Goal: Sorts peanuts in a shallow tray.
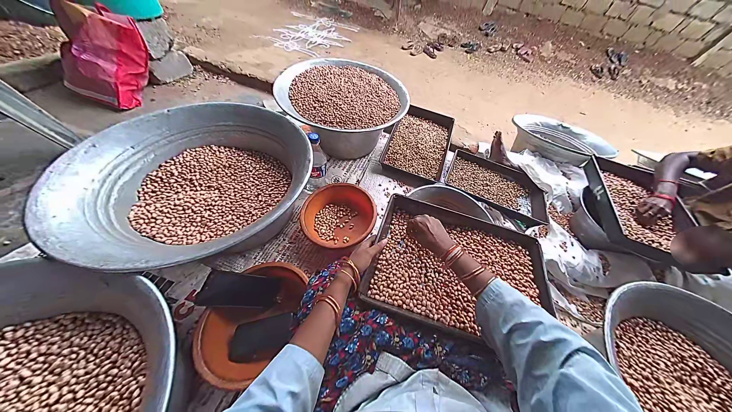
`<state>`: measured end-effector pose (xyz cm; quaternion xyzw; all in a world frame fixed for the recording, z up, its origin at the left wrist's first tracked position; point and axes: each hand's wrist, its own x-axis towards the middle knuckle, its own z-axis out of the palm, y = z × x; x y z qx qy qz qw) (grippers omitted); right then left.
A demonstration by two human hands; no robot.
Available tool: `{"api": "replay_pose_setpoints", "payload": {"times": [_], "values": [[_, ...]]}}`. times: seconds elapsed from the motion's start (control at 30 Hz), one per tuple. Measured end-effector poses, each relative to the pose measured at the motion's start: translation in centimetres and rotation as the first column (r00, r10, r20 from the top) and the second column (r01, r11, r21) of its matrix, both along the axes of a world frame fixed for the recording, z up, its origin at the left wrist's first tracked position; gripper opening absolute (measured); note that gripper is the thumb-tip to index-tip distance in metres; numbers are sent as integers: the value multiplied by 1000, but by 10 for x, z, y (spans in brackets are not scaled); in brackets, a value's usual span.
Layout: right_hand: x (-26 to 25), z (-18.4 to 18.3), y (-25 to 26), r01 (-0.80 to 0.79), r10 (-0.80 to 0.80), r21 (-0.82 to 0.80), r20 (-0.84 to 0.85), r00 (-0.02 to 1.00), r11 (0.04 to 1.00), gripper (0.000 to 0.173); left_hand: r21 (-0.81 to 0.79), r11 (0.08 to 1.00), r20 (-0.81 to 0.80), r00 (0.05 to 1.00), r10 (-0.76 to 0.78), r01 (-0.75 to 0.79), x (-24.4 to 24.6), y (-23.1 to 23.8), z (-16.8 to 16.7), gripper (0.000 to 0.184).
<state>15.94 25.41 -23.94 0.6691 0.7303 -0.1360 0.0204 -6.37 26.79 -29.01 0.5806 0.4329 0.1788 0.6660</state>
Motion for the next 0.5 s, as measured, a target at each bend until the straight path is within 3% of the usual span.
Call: {"api": "replay_pose_setpoints", "payload": {"times": [0.1, 0.17, 0.27, 0.33, 0.37, 0.43, 0.5], "values": [[-6, 11, 10, 0, 10, -112, 92, 996, 994, 22, 1, 1000, -6, 1000, -21, 21, 0, 1, 0, 52], [-6, 19, 16, -31, 35, -79, 56, 998, 996, 20, 12, 1000, 2, 1000, -26, 26, 1, 3, -3, 52], [-8, 37, 13, 19, 77, 300, -305, 949, 954, 16, 21, 1000, 40, 999, -20, 19, 0, 4, -8, 50], [-9, 47, 5, 52, 101, 398, -355, 929, 916, 11, 21, 1000, 41, 999, -21, 20, 0, 3, -7, 49], [-9, 47, 0, 46, 62, 346, -295, 953, 937, 11, 24, 999, 34, 999, -24, 23, 0, 4, -7, 49], [-13, 41, -12, 52, -43, 97, -89, 995, 994, 19, 25, 999, 17, 999, -29, 29, 0, 3, -4, 49], [-15, 28, -20, 71, -69, -48, 57, 996, 996, 26, 26, 999, 2, 999, -36, 36, 1, 2, -1, 50]]}}
